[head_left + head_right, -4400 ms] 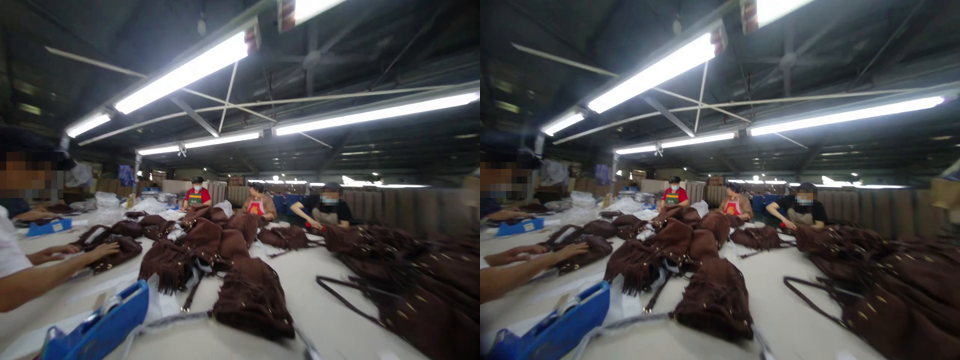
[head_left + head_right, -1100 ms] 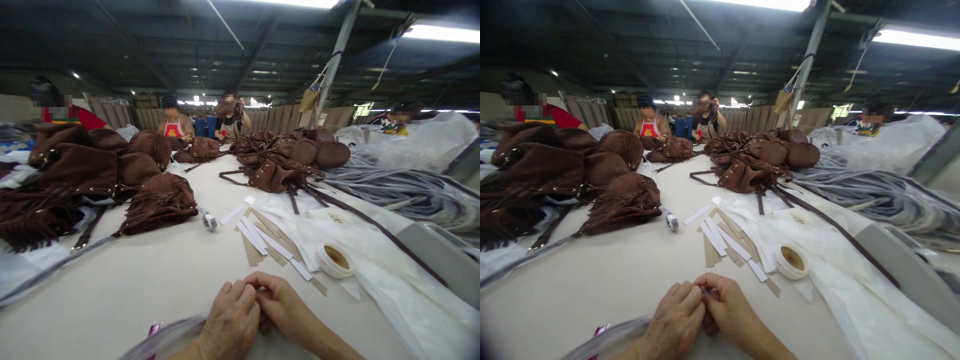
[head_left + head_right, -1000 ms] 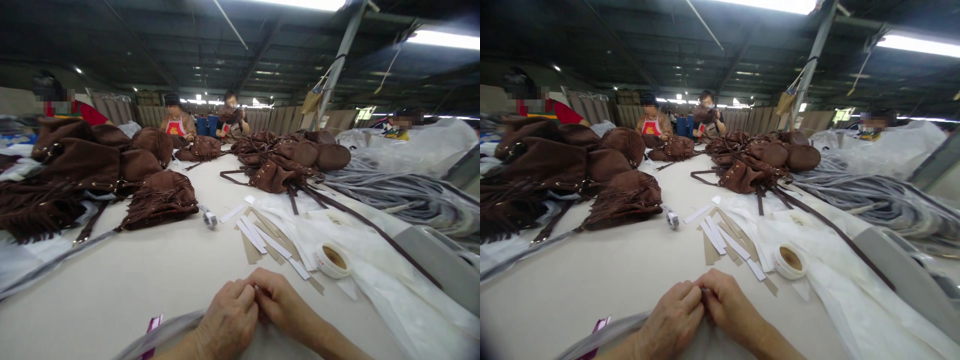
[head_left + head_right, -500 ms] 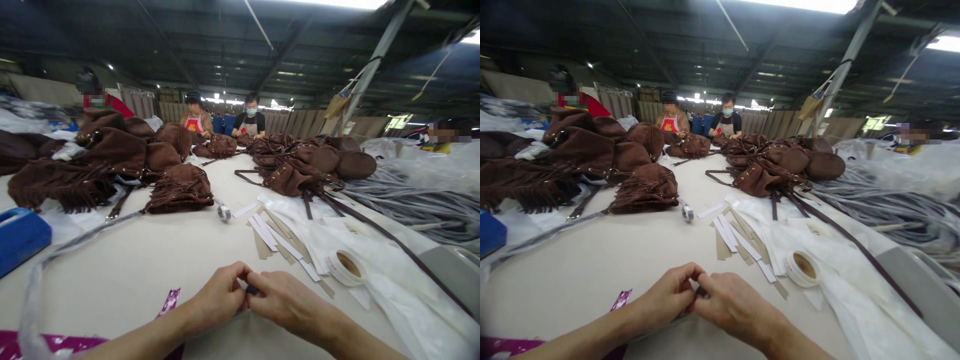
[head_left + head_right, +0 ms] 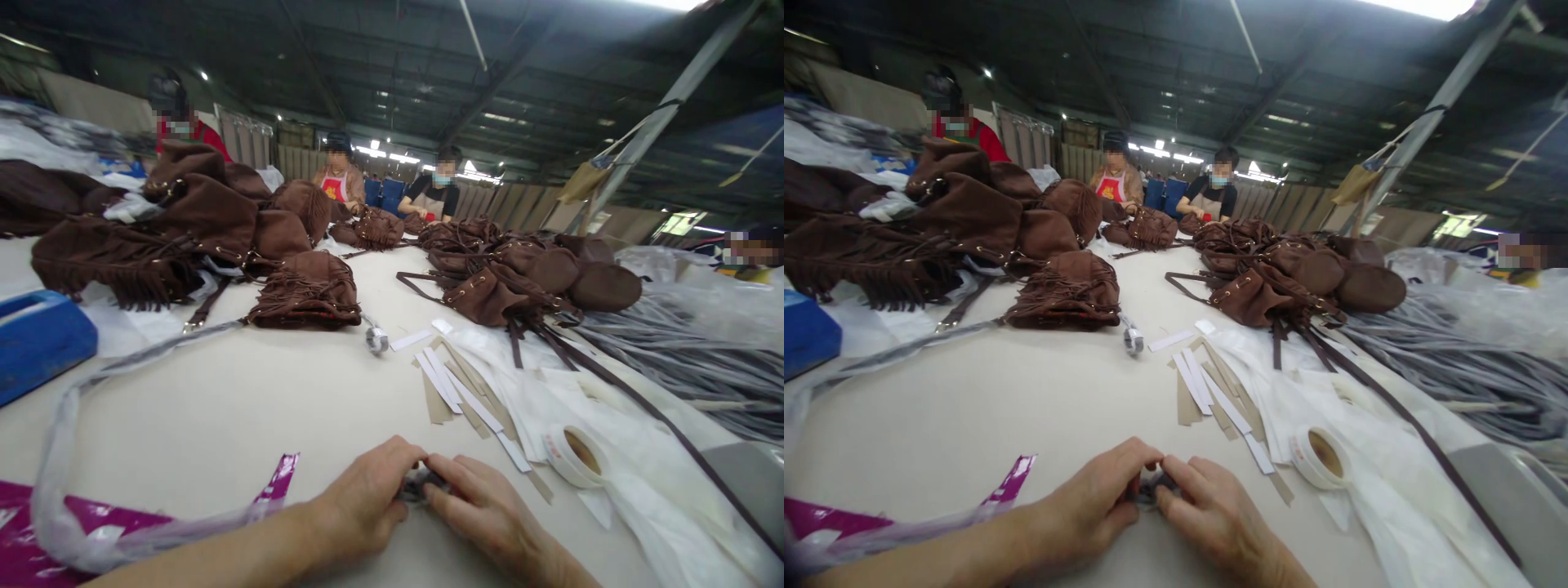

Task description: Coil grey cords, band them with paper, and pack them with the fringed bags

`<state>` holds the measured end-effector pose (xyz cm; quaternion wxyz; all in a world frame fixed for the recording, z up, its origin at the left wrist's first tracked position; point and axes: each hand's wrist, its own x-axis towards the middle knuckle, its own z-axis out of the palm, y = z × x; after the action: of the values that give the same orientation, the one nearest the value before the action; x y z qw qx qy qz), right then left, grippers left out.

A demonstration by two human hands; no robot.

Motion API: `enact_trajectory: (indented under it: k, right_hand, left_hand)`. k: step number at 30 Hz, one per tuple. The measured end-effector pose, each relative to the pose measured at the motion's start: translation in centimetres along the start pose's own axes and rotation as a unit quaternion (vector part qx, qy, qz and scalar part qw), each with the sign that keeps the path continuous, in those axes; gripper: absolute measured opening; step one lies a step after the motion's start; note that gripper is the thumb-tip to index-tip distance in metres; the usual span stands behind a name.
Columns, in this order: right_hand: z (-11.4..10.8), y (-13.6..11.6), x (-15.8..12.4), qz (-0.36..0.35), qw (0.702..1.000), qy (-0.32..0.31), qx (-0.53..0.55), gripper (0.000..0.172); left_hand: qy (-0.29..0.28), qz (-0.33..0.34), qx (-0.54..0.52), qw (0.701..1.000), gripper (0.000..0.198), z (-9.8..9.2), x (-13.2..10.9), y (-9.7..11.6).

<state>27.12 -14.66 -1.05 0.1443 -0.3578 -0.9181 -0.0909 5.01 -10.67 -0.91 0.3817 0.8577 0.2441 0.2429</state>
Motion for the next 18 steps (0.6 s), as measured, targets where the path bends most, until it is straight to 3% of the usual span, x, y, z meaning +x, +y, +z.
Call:
enact_trajectory:
  k: [3, 5, 8, 10, 16, 18]
  right_hand:
    - [-0.5, 0.0, 1.0, 0.006, 0.999, -0.044, 0.004, 0.025]
    - [-0.7, -0.1, 1.5, 0.019, 0.998, -0.054, 0.020, 0.026]
    - [-1.0, 0.2, 2.0, 0.032, 0.997, -0.049, 0.041, 0.030]
    - [-1.2, 0.6, 2.5, 0.031, 0.995, -0.073, 0.060, 0.028]
    - [-2.4, 2.6, 6.0, 0.045, 0.974, -0.202, 0.092, 0.023]
    - [-2.5, 3.1, 6.6, 0.030, 0.972, -0.210, 0.099, 0.021]
  left_hand:
    - [0.020, 0.000, 0.040, 0.999, 0.059, 0.4, 0.1, 0.1]
    - [0.026, 0.019, 0.124, 0.992, 0.055, 0.8, 0.0, 0.3]
    - [0.014, 0.061, 0.295, 0.953, 0.028, 1.1, -0.2, 0.4]
    - [0.007, 0.081, 0.351, 0.933, 0.013, 0.8, -0.2, 0.3]
    - [-0.034, 0.185, 0.388, 0.902, 0.012, -2.1, 0.5, -1.0]
    - [-0.054, 0.182, 0.359, 0.914, 0.017, -2.9, 1.0, -1.4]
